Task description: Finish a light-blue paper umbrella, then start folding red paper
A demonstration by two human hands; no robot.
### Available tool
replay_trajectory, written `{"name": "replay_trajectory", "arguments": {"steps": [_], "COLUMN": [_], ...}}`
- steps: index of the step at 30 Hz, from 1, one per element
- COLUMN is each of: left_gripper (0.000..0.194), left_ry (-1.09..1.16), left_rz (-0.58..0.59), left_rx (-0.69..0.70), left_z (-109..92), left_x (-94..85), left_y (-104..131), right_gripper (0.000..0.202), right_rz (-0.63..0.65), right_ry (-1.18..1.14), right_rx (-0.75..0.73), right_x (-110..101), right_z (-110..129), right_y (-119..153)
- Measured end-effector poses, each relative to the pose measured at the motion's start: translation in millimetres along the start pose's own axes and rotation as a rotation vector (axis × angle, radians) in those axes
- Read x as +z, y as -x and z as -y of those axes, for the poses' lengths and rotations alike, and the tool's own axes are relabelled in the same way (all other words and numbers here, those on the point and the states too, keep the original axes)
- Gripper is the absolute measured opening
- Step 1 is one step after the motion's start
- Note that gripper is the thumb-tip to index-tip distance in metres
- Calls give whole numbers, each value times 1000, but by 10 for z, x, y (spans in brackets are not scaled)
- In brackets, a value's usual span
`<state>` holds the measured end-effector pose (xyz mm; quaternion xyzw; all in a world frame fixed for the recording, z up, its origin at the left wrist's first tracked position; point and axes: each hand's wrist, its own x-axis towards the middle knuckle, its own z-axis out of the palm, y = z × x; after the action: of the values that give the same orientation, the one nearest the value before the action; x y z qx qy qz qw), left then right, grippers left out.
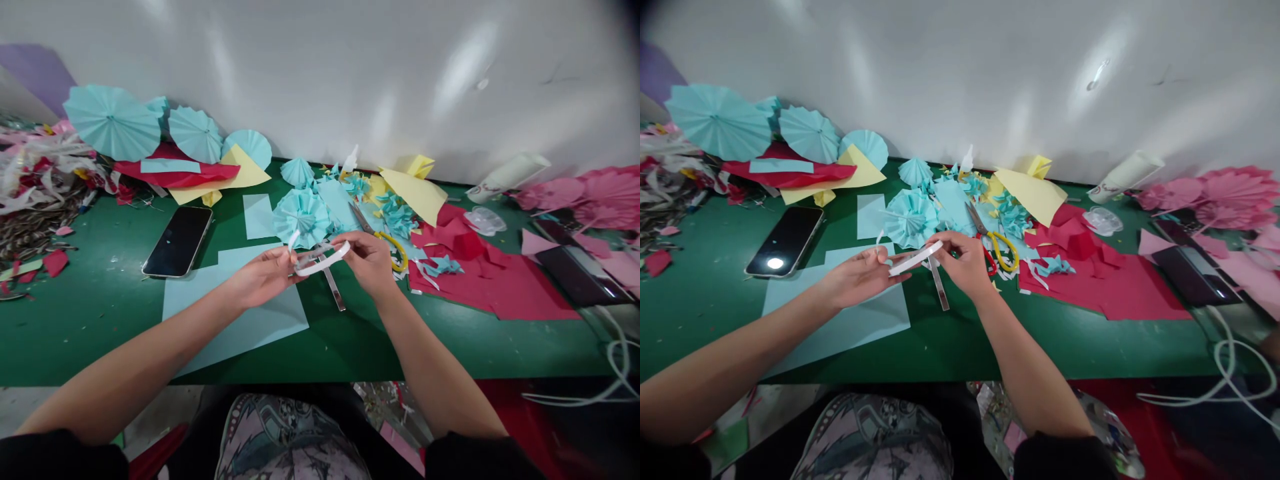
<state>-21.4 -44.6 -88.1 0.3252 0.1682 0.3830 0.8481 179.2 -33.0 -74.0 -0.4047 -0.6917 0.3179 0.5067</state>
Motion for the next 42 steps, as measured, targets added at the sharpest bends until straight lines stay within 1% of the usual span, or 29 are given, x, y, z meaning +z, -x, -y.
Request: {"name": "replay_trajectory", "arguments": {"steps": [3, 6, 9, 14, 16, 18, 20, 22, 24, 27, 30, 33, 34, 36, 39, 42], "left_gripper": [18, 21, 25, 26, 27, 26, 24, 20, 18, 18, 21, 25, 26, 28, 34, 33], "left_ry": [-90, -128, -177, -320, -302, -205, -85, 4, 62, 131, 217, 288, 304, 333, 366, 352], "left_rz": [25, 106, 158, 240, 245, 206, 121, 22, -40, -64, -110, -164, -176, -186, -193, -221], "left_rx": [43, 85, 90, 22, 25, 53, 90, 119, 133, 124, 134, 156, 161, 168, 185, 195], "left_z": [2, -10, -26, -32, -25, -17, -12, -11, -15, -29, -54, -73, -75, -73, -64, -56], "left_x": [6, 22, 43, 74, 80, 80, 75, 64, 51, 38, 43, 54, 56, 52, 37, 25], "left_y": [3, 11, 23, 54, 58, 52, 37, 18, 2, -9, -9, -9, -10, -14, -25, -39], "right_gripper": [12, 15, 15, 18, 18, 19, 20, 24, 38, 54, 69, 89, 94, 95, 85, 73], "right_rz": [-54, -66, -64, -44, -45, -15, 36, 83, 152, 288, 385, 435, 434, 398, 291, 177], "right_ry": [92, 144, 235, 341, 382, 429, 449, 405, 287, 121, 65, 17, 4, -10, -16, -13], "right_rx": [120, 175, 151, 94, 68, 34, 4, -26, -63, -115, -132, -132, -130, -129, -127, -88], "right_x": [11, 30, 45, 66, 76, 88, 101, 108, 103, 77, 52, 53, 60, 78, 103, 115], "right_z": [28, 27, 10, 0, -4, -8, -6, 6, 24, 48, 49, 32, 25, 14, 4, -6], "right_y": [0, 4, 15, 23, 19, 14, 12, 18, 31, 53, 58, 52, 51, 53, 69, 90]}}
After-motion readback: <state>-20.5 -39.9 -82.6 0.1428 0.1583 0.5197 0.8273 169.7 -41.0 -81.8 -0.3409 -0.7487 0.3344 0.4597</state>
